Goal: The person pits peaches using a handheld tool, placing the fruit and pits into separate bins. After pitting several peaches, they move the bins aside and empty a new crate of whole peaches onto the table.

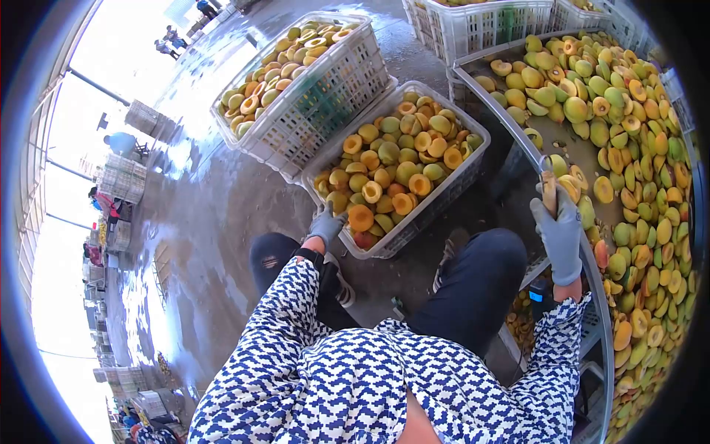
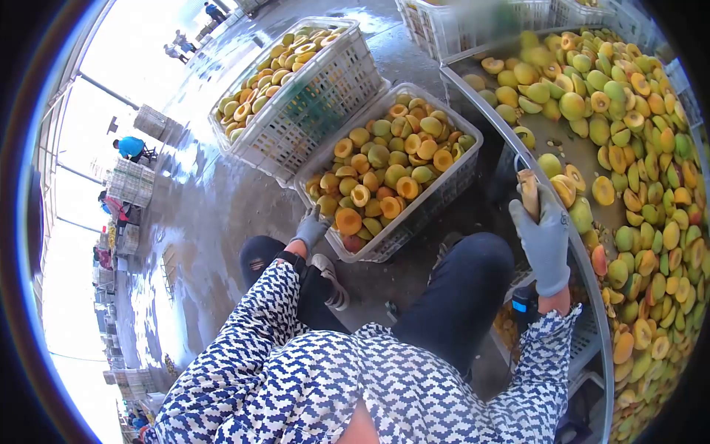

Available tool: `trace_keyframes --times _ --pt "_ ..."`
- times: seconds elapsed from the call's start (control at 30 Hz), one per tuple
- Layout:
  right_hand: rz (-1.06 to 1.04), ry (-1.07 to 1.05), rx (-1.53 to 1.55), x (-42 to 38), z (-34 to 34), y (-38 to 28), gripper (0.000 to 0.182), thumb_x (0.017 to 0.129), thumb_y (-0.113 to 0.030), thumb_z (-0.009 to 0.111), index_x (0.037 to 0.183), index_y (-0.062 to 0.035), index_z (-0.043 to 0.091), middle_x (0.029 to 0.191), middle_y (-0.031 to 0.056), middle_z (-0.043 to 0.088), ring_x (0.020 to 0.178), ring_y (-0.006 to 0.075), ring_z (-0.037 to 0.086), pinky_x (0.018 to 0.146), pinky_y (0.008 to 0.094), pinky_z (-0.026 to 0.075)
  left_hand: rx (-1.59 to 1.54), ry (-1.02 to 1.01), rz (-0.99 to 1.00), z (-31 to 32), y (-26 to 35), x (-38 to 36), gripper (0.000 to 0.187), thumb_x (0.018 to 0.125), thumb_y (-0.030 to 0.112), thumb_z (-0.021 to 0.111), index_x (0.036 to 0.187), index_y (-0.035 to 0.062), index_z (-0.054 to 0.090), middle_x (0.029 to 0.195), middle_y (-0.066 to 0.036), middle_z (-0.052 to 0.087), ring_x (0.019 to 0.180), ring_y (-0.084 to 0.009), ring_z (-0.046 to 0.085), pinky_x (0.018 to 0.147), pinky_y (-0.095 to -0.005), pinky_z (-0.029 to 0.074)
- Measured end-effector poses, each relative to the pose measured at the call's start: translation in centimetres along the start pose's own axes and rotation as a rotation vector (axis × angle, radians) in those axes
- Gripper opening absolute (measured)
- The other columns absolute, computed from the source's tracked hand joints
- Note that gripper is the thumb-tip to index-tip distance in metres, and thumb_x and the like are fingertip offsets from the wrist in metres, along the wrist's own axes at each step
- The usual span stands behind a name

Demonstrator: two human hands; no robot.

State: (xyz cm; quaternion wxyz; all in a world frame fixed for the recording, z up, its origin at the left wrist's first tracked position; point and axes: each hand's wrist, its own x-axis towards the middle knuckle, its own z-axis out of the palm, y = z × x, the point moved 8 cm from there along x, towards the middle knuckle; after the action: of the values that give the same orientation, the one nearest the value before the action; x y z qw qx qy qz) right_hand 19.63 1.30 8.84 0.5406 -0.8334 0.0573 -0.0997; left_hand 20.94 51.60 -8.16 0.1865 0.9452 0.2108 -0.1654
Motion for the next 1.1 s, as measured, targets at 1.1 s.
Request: trace_keyframes --times 1.1 --pt "0.241 -0.163 0.239 2.6 18.4 -3.6 0.018 0.081 -0.008 0.060 0.097 -0.0001 0.057 0.059 -0.0028 0.049 0.045 0.0029 0.042 0.041 0.0192 0.035 0.054 0.182 0.323 -5.1 3.3 14.2 0.041 0.078 0.025 0.054 0.118 0.0155 0.055 0.107 -0.017 0.061 0.097 -0.0356 0.058 0.083 -0.0417 0.045"
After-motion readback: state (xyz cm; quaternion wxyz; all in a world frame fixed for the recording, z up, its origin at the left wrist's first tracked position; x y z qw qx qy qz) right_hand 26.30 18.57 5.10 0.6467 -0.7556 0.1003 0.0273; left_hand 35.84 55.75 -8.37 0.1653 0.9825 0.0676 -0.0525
